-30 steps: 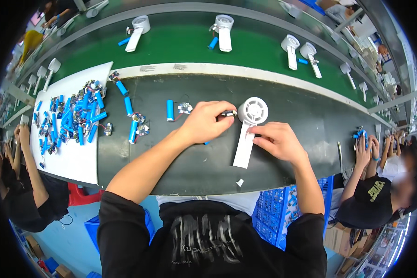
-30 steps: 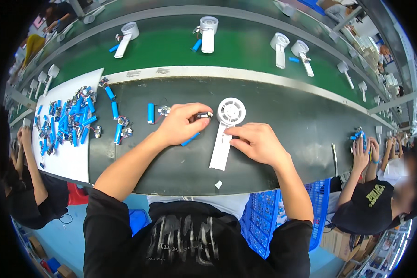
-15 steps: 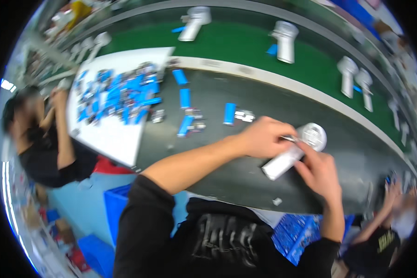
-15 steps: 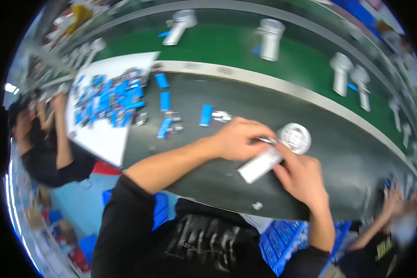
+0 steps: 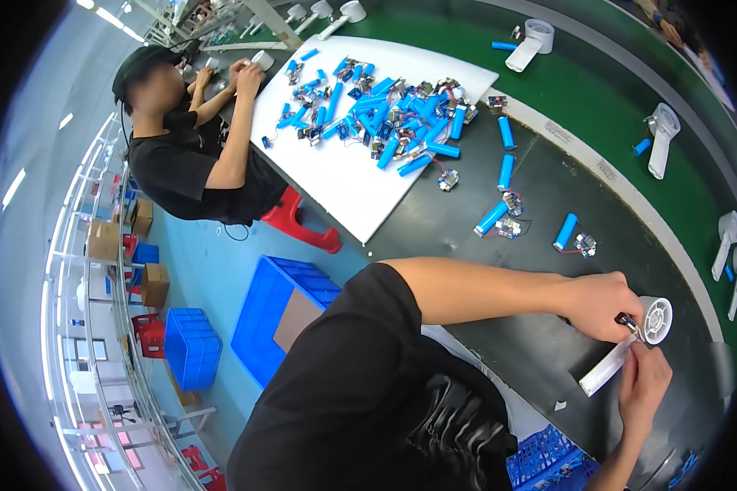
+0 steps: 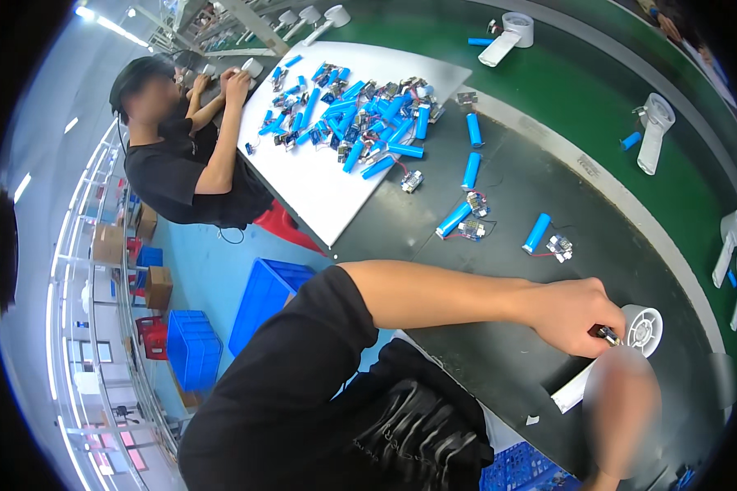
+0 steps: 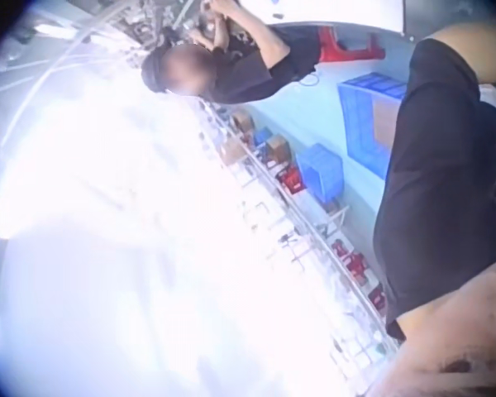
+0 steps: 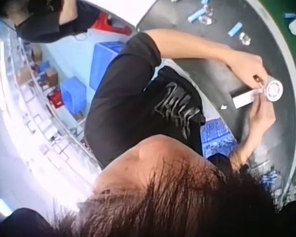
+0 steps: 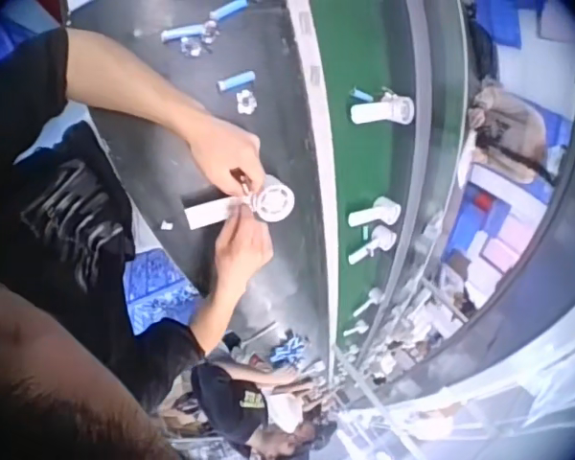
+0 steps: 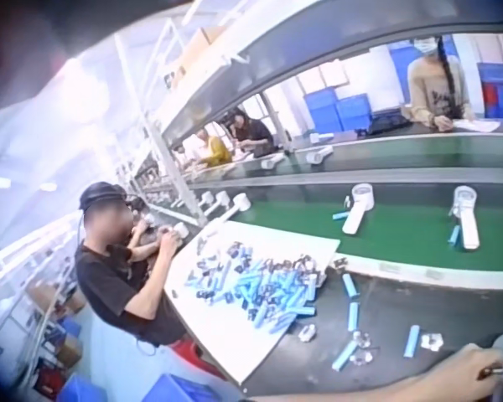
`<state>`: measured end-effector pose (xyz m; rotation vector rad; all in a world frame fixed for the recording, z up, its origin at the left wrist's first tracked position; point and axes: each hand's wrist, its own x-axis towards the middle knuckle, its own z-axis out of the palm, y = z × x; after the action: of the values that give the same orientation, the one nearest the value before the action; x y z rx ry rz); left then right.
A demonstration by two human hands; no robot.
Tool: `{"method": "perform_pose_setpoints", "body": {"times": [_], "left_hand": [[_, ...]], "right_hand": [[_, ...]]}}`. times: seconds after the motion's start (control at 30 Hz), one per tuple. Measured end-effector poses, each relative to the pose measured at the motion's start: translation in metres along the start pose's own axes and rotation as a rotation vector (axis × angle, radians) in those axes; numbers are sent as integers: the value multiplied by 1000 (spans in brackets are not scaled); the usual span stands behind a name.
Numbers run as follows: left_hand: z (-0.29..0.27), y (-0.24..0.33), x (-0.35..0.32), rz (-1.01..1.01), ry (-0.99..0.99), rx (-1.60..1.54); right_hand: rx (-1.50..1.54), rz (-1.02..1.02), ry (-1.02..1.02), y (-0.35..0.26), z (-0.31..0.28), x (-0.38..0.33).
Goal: Assembling internal components including the PCB and battery into handheld fan housings on a factory production line.
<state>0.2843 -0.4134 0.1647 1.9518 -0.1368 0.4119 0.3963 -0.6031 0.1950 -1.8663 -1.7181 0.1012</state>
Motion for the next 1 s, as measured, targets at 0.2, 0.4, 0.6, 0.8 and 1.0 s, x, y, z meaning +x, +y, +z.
{"method": "perform_pose_setpoints", "body": {"times": [0.2, 0.4, 0.6, 0.8, 1.0], "left_hand": [[-4, 1, -4, 0, 59, -36], [-10, 8, -2, -80, 56, -63], [0, 7, -4, -3, 74, -45], [9, 6, -1, 16, 8, 28], [-3, 9, -4, 10, 58, 195]], "right_hand": [[-35, -37, -120, -7, -2, 9], [-105, -93, -30, -9, 0, 14], [77, 191, 276, 5, 21, -1], [147, 213, 327, 6, 15, -7], [-19, 184, 323, 9, 16, -8]]}}
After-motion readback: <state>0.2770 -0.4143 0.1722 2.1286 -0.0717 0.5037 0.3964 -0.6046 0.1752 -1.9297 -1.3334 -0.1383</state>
